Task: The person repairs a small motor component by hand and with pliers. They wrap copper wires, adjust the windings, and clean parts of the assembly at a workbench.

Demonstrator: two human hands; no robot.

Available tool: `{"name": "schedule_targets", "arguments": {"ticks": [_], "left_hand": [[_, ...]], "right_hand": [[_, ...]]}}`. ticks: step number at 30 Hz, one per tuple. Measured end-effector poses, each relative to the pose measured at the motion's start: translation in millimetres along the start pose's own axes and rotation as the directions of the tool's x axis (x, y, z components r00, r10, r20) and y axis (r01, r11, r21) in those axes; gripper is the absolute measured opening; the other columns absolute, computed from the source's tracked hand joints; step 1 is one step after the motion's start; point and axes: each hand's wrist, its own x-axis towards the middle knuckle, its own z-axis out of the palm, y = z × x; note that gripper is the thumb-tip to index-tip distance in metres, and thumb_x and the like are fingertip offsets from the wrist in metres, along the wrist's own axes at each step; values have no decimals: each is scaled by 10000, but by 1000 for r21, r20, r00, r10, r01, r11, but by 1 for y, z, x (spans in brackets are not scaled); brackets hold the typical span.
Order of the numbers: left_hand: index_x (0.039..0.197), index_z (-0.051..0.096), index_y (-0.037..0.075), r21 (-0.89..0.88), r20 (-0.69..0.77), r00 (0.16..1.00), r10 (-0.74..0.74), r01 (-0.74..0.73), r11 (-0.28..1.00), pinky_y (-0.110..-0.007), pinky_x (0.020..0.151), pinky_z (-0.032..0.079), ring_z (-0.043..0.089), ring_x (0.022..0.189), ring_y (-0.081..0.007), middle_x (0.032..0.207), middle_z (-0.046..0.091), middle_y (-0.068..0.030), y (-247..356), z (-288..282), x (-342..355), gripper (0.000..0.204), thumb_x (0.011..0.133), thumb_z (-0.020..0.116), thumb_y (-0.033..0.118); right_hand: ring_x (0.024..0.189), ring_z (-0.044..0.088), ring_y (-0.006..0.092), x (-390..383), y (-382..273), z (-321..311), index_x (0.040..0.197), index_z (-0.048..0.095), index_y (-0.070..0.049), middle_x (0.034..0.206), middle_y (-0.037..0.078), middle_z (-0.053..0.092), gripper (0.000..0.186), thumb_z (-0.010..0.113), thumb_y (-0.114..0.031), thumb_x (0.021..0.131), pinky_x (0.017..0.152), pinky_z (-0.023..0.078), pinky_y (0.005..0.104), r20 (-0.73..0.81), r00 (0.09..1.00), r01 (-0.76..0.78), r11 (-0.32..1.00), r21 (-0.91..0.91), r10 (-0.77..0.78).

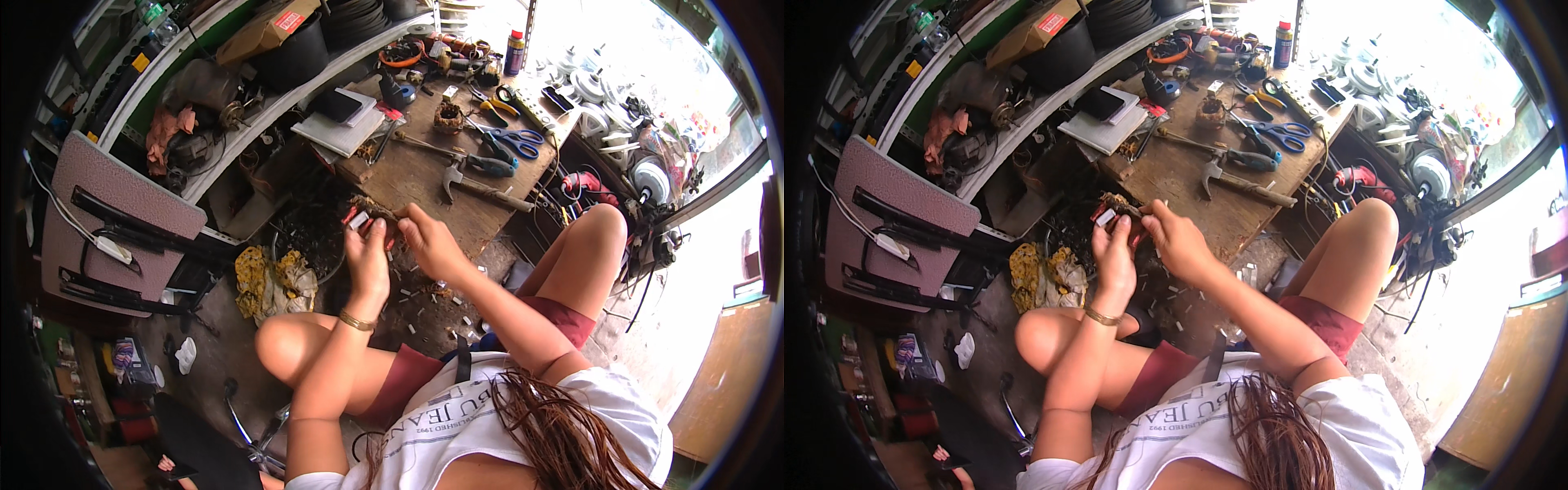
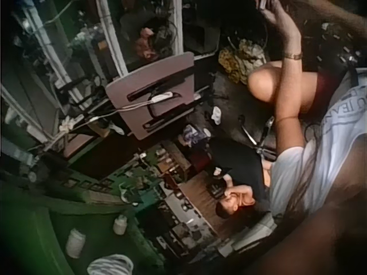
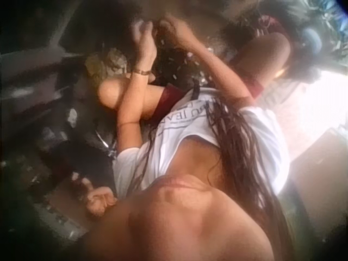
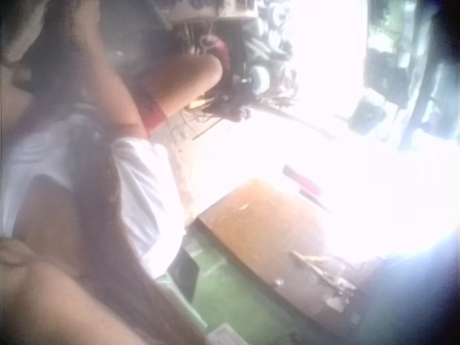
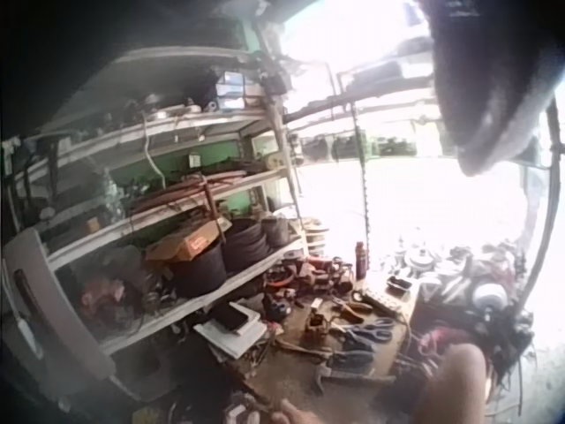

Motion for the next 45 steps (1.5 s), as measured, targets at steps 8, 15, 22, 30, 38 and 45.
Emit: {"name": "schedule_targets", "arguments": {"ticks": [8, 15, 22, 30, 38, 45], "left_hand": [[1178, 510, 106, -233, 24, 983, -183, 184, 955, -329, 806, 527, 621, 929, -148, 1049, 623, -41, 8, -1, -2, 220, 961, 539, 131], [1142, 536, 95, -238, 3, 983, -186, 181, 954, -316, 827, 516, 609, 952, -142, 1054, 622, -35, 14, 0, -1, 187, 960, 545, 138], [1187, 506, 85, -250, 10, 988, -154, 152, 956, -296, 848, 499, 583, 976, -137, 1081, 591, -31, 9, 0, -7, 228, 964, 539, 123], [1215, 429, 22, 72, -122, 977, 175, -167, 983, -279, 872, 477, 534, 990, -117, 1113, 524, -55, -5, 11, -17, 254, 967, 479, 34], [1226, 444, 59, -138, -73, 996, -41, 31, 990, -287, 830, 494, 559, 946, -117, 1104, 551, -39, 14, 8, -9, 276, 957, 483, 12], [1271, 380, 32, 346, -17, 931, 363, -336, 876, -288, 854, 481, 521, 1008, -117, 1168, 505, -70, -1, 7, -10, 352, 942, 503, 2]], "right_hand": [[615, 446, 90, -1, 1, -15, 1234, 508, -72, 660, 9, 475, 318, 455, -288, 1008, 563, 399, 273, 218, 974, -143, 903, 404, 57], [862, 601, 452, -22, -15, -6, 1417, 330, -175, 892, 227, 647, 476, 459, -280, 971, 705, 449, 514, 54, 999, 5, 994, -106, 1], [853, 614, 442, -20, -22, 1, 1337, 417, -183, 884, 220, 660, 390, 478, -268, 962, 697, 466, 513, 11, 1000, 12, 981, -196, -10], [808, 608, 439, -13, -32, 7, 1176, 497, -135, 833, 207, 653, 271, 505, -280, 947, 658, 458, 512, -58, 998, -12, 976, -217, -1], [826, 595, 440, -14, -29, -3, 1123, 497, -88, 829, 228, 631, 232, 525, -225, 939, 655, 441, 505, 31, 998, 68, 960, -272, -61], [696, 599, 350, 5, -16, 10, 1057, 509, -83, 730, 157, 601, 227, 474, -292, 978, 630, 461, 439, -18, 999, 29, 995, -92, -31]]}}
